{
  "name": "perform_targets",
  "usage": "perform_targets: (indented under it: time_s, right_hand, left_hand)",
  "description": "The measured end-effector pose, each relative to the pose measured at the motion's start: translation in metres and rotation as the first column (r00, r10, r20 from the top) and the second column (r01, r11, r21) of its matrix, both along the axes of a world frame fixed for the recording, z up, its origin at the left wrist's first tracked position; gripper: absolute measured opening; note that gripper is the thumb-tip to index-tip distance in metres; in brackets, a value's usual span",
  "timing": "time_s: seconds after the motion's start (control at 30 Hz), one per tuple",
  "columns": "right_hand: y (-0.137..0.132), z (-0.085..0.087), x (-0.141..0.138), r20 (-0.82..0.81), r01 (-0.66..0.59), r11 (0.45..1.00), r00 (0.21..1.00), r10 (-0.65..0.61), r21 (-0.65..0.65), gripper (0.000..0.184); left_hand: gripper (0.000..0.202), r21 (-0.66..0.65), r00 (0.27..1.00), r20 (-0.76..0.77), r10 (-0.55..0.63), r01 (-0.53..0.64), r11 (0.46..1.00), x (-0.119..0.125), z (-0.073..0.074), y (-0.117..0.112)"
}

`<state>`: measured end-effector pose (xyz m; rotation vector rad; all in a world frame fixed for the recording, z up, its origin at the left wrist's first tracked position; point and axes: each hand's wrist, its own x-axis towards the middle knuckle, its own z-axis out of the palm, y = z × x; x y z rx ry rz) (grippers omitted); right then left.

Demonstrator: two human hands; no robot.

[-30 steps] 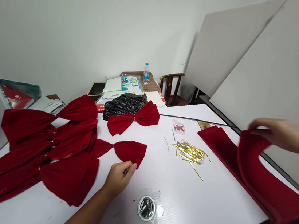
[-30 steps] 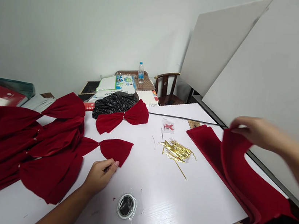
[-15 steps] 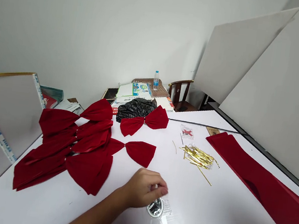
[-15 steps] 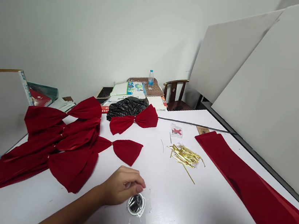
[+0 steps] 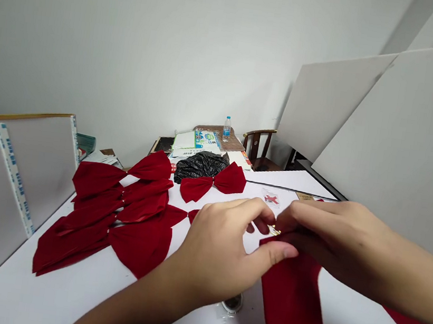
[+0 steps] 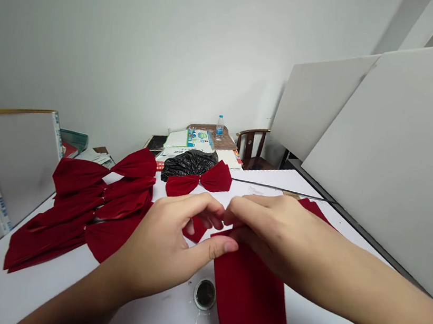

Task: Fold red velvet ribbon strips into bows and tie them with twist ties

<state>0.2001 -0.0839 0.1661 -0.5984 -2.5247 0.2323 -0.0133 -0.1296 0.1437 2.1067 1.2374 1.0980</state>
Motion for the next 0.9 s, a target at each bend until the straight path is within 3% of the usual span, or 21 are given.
perform_targets:
  time_s: [0.13, 0.3, 0.37, 0.47, 0.53, 0.6, 0.67, 0.73, 0.8, 0.9]
  right_hand:
    - [0.006, -0.003, -0.021, 0.053, -0.044, 0.997, 0.998, 0.041, 0.062, 0.009]
    - [0.019, -0.008, -0.029, -0.07, -0.059, 0.997, 0.996, 0.062, 0.048, 0.007]
    - [0.026, -0.02, -0.025, -0.144, 0.001, 0.999, 0.99, -0.007, -0.045, 0.027]
    - [0.037, -0.053, -0.019, -0.262, 0.098, 0.937, 0.946, -0.193, -0.336, 0.069]
    - [0.04, -0.083, -0.021, -0.353, 0.049, 0.82, 0.887, -0.298, -0.571, 0.08]
    - [0.038, -0.117, -0.028, -0.408, -0.082, 0.688, 0.853, -0.326, -0.721, 0.087]
    - [0.032, -0.148, -0.038, -0.393, -0.177, 0.569, 0.875, -0.282, -0.803, 0.082]
    - [0.024, -0.174, -0.05, -0.377, -0.202, 0.519, 0.89, -0.256, -0.831, 0.07]
    - [0.017, -0.195, -0.061, -0.372, -0.207, 0.487, 0.887, -0.273, -0.849, 0.054]
    - [0.01, -0.214, -0.075, -0.381, -0.196, 0.505, 0.877, -0.292, -0.84, 0.039]
  left_hand:
    - [0.012, 0.037, 0.986, -0.146, 0.075, -0.071, 0.997, -0.015, -0.002, 0.002]
    - [0.013, -0.062, 0.996, -0.053, 0.066, -0.069, 0.996, -0.034, -0.002, 0.007]
    - [0.013, -0.052, 0.995, -0.002, 0.097, -0.097, 0.994, -0.044, -0.003, 0.009]
    - [0.015, -0.018, 0.987, 0.061, 0.148, -0.147, 0.989, -0.06, -0.006, 0.013]
    - [0.015, 0.01, 0.98, 0.099, 0.176, -0.177, 0.984, -0.07, -0.009, 0.017]
    - [0.016, 0.018, 0.97, 0.126, 0.209, -0.212, 0.977, -0.078, -0.013, 0.021]
    - [0.019, -0.008, 0.968, 0.135, 0.211, -0.212, 0.977, -0.083, -0.016, 0.025]
    - [0.02, -0.036, 0.973, 0.141, 0.185, -0.181, 0.983, -0.088, -0.019, 0.03]
    - [0.021, -0.055, 0.971, 0.168, 0.17, -0.163, 0.985, -0.092, -0.021, 0.035]
    - [0.024, -0.081, 0.949, 0.229, 0.217, -0.204, 0.976, -0.104, -0.025, 0.044]
